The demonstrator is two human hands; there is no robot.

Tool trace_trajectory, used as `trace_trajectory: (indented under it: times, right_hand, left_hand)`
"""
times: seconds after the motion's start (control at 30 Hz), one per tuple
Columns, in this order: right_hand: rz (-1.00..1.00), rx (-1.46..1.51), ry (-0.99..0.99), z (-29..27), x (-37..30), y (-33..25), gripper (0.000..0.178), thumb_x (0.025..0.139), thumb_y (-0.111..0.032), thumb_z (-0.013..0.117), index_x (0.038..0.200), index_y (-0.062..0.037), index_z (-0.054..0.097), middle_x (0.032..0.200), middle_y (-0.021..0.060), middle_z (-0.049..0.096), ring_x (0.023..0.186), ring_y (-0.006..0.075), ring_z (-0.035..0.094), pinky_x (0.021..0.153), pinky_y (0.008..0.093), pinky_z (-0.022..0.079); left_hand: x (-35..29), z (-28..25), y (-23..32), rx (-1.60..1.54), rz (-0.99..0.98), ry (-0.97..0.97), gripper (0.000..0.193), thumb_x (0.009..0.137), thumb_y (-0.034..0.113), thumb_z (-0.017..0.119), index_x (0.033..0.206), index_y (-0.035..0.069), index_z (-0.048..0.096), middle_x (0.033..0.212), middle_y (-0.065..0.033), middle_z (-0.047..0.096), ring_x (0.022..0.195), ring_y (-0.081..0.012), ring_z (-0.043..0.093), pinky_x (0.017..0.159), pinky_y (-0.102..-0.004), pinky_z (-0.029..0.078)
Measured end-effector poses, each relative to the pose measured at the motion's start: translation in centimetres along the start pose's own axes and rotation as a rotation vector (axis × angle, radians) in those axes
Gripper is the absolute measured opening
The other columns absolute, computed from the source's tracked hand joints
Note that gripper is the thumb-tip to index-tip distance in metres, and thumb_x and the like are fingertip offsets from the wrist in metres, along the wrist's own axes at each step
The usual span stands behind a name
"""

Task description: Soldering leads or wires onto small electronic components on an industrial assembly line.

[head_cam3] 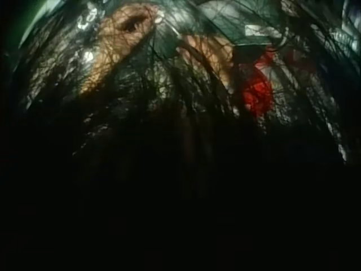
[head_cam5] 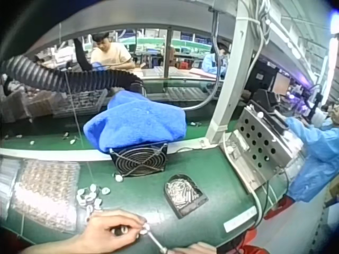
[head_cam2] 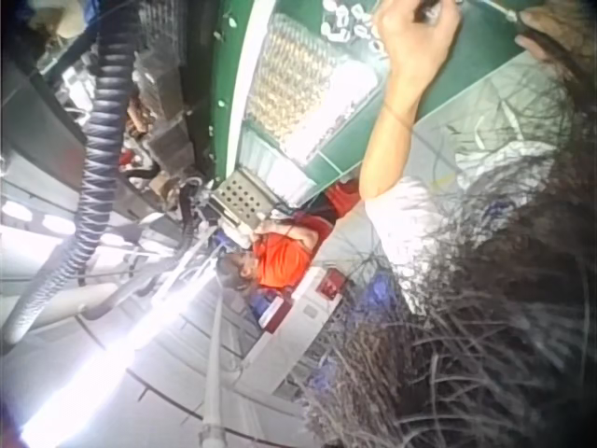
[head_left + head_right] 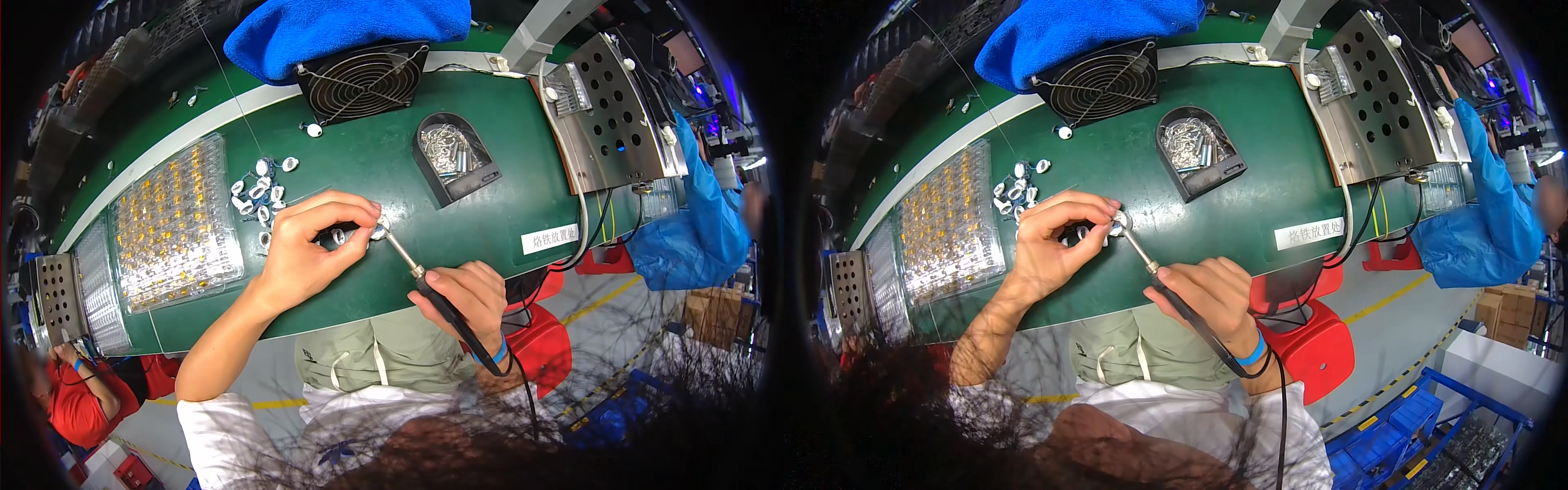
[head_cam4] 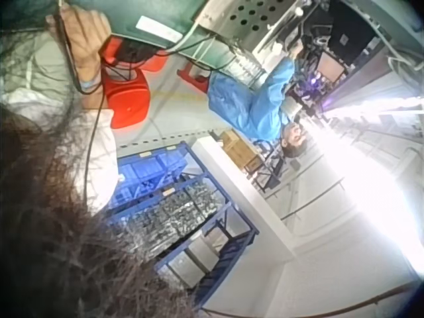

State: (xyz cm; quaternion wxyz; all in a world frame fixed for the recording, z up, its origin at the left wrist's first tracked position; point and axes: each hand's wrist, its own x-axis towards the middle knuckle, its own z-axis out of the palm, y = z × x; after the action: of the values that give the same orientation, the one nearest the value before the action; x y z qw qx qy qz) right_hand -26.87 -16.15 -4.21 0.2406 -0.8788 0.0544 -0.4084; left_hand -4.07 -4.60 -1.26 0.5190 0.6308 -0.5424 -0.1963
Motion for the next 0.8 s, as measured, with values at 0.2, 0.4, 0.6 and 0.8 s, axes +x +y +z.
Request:
trace_trajectory:
  times: [0.2,0.4,0.6,0.8]
  right_hand:
    - [0.004,0.017,0.011,-0.07,-0.06,0.13,0.045,0.073,-0.012,0.093,0.109,-0.0023,0.069,0.086,0.012,0.074,0.064,0.0244,0.067,0.056,0.033,0.048]
    - [-0.005,0.026,0.018,-0.03,0.06,0.21,0.046,0.072,-0.012,0.094,0.109,-0.0009,0.068,0.084,0.013,0.074,0.064,0.0253,0.068,0.055,0.0334,0.048]
    - [-0.006,0.02,-0.001,-0.05,0.07,0.17,0.047,0.072,-0.012,0.094,0.11,-0.0011,0.068,0.085,0.013,0.074,0.063,0.0251,0.068,0.055,0.033,0.048]
    - [0.004,0.062,0.052,-0.21,0.08,0.28,0.045,0.073,-0.01,0.093,0.109,-0.0003,0.068,0.082,0.0137,0.073,0.061,0.025,0.066,0.054,0.033,0.048]
  left_hand:
    - [0.07,-0.03,-0.04,0.017,0.01,0.003,0.013,0.084,-0.01,0.075,0.094,-0.001,0.075,0.104,-0.0125,0.077,0.102,-0.0247,0.076,0.09,-0.0328,0.061]
    - [0.11,-0.05,0.05,0.025,0.009,0.003,0.013,0.084,-0.01,0.074,0.093,-0.001,0.075,0.104,-0.0125,0.077,0.102,-0.0249,0.076,0.089,-0.0328,0.061]
    - [0.02,-0.05,-0.05,0.015,0.002,-0.001,0.013,0.084,-0.01,0.074,0.093,-0.002,0.075,0.103,-0.0126,0.077,0.102,-0.0249,0.076,0.089,-0.0326,0.061]
    - [0.1,-0.14,0.14,0.01,-0.008,-0.006,0.012,0.084,-0.01,0.074,0.093,-0.002,0.075,0.102,-0.0129,0.077,0.102,-0.0251,0.076,0.089,-0.0327,0.061]
